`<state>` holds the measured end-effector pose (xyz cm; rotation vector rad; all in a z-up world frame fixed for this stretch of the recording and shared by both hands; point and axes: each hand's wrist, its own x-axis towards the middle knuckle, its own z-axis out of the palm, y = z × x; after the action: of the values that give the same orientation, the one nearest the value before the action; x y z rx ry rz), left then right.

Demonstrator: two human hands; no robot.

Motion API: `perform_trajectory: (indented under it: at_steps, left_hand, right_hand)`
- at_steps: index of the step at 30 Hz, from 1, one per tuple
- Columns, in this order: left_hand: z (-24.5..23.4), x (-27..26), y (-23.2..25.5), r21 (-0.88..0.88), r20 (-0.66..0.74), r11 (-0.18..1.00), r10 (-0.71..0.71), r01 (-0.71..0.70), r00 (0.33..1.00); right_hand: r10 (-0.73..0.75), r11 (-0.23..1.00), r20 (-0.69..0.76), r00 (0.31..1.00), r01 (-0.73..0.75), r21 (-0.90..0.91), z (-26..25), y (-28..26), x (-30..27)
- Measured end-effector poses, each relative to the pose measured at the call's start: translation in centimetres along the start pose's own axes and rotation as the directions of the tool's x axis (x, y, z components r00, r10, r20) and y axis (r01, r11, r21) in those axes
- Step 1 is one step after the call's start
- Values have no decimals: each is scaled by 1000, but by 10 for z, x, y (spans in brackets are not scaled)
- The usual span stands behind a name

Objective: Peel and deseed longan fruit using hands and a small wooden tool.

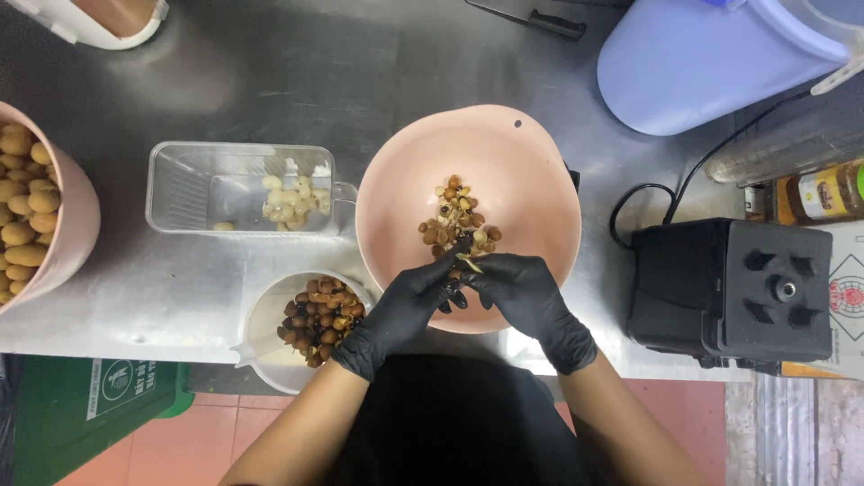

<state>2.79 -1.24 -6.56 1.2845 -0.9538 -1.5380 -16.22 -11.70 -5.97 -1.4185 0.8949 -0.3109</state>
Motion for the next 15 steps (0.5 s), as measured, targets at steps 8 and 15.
perform_trajectory:
  at_steps: [8,15]
  left_hand:
    - [20,-14,16,562,-211,808,345,-176,915]
    - [23,-14,15,532,-247,835,316,-145,916]
  right_hand:
    - [-94,971,2,996,92,-219,9,-14,-12]
    - [3,1000,28,1000,-3,-19,5,-3,-8]
